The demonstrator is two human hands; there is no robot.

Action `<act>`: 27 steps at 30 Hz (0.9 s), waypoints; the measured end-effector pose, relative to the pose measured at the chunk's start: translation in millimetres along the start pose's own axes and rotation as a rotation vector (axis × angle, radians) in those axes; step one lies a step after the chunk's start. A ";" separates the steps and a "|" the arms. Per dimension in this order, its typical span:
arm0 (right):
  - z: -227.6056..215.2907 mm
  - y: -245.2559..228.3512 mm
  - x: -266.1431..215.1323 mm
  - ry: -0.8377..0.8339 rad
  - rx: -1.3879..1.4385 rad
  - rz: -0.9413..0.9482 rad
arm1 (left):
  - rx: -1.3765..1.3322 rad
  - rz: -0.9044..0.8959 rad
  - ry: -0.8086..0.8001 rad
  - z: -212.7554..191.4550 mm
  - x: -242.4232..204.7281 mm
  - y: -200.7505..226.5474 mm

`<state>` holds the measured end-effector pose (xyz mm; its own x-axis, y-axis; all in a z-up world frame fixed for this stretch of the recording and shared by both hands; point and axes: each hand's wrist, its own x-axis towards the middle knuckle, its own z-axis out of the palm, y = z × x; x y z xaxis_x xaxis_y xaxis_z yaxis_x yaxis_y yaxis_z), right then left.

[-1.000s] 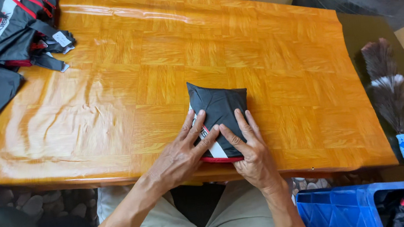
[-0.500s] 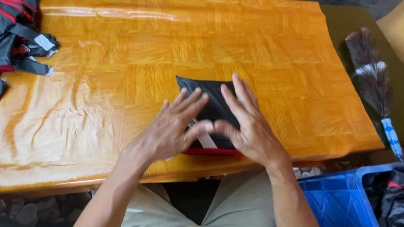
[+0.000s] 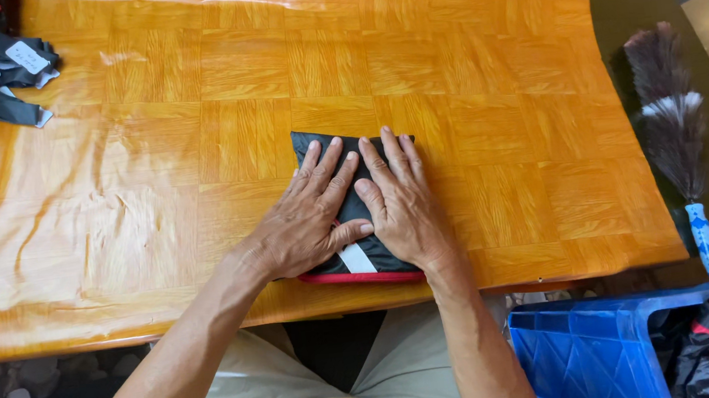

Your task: The person unzips a black textile bag, removes a black fabric cover, unfolds it on a table, and wipes it down with a duster before folding it again.

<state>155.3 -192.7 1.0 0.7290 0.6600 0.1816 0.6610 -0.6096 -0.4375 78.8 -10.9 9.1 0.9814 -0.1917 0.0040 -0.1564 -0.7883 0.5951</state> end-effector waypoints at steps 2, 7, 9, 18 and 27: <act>2.9 -0.8 -1.1 -0.016 -0.038 0.035 | 0.019 0.009 0.006 -0.7 -1.7 0.0; 0.0 1.4 1.1 -0.063 -0.035 0.075 | 0.111 -0.018 0.003 -0.5 -1.2 3.5; -8.4 -3.2 1.2 -0.091 -0.050 0.088 | 0.177 -0.051 -0.002 -7.8 -2.1 13.0; 13.2 26.8 10.5 0.105 -0.009 -0.039 | 0.409 0.098 -0.003 -10.8 20.4 3.3; 22.7 15.4 3.0 0.117 -0.067 -0.030 | 0.154 0.251 0.142 9.4 11.5 -23.9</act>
<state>163.6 -190.1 -25.3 0.7218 0.6253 0.2966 0.6904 -0.6206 -0.3717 92.7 0.3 -12.7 0.9142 -0.3161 0.2535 -0.3995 -0.8079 0.4333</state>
